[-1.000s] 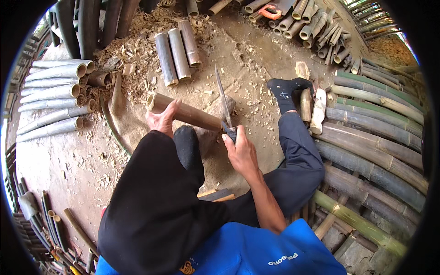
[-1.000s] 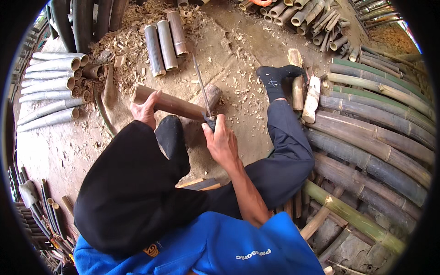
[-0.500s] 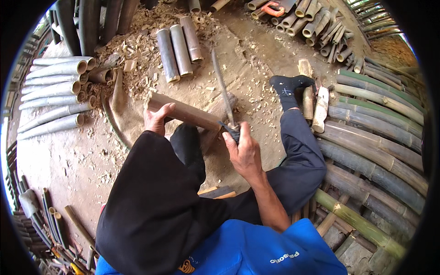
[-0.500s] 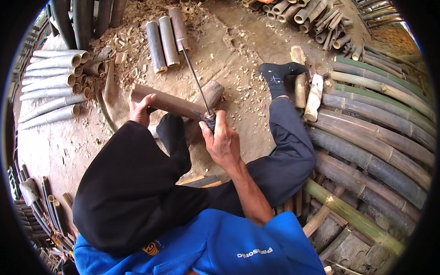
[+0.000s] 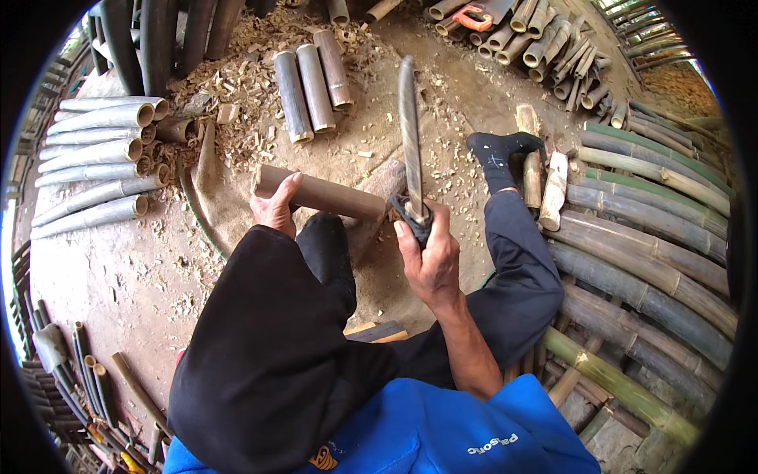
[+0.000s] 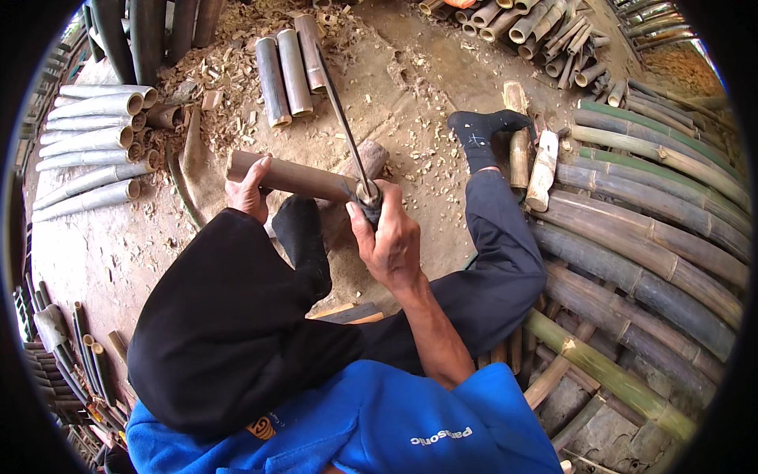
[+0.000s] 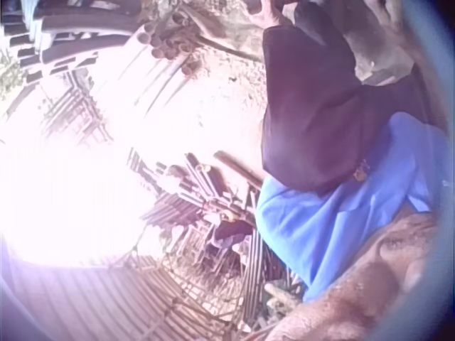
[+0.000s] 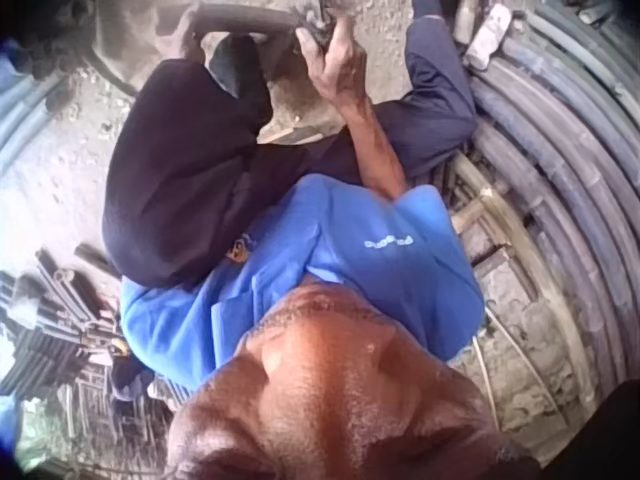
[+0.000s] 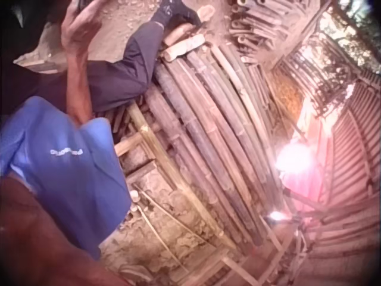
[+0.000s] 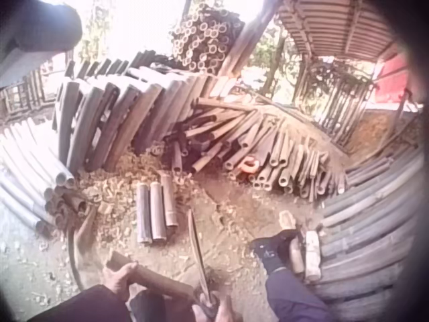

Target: The person saws through a segment of bamboo by hand using a knife-like tool, repeatedly moving the blade back and forth across the wood while holding it steady on a log.

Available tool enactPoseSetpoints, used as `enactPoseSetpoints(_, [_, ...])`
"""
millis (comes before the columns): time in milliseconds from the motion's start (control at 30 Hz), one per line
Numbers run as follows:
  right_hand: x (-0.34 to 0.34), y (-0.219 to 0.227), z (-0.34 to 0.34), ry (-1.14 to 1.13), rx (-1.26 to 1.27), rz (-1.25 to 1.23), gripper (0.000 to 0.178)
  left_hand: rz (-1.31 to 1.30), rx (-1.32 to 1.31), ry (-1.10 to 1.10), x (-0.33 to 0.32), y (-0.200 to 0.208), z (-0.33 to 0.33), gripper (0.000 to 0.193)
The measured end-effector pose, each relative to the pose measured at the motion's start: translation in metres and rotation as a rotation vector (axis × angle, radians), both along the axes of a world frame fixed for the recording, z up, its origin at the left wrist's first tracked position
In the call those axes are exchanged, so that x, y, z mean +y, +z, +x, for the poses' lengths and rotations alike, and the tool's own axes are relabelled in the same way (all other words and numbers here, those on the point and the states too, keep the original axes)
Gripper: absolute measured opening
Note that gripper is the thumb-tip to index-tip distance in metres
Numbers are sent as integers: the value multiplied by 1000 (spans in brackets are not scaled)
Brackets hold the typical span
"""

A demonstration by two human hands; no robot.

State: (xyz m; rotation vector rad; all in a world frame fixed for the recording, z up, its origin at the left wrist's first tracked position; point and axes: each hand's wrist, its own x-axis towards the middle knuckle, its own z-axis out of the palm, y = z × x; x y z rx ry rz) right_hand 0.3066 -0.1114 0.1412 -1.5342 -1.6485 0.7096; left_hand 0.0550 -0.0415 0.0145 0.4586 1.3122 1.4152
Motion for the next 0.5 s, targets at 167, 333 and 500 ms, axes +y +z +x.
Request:
enactPoseSetpoints(167, [-12, -98, 22, -59, -340, -491, 35, 34, 1, -29, 3, 10, 15, 45])
enactPoseSetpoints(333, [-3, -36, 9, -47, -218, -510, 38, 17, 5, -136, -6, 3, -16, 46])
enactPoseSetpoints(500, [-9, -26, 5, -1, -6, 23, 31, 50, -20, -217, -6, 4, -15, 51])
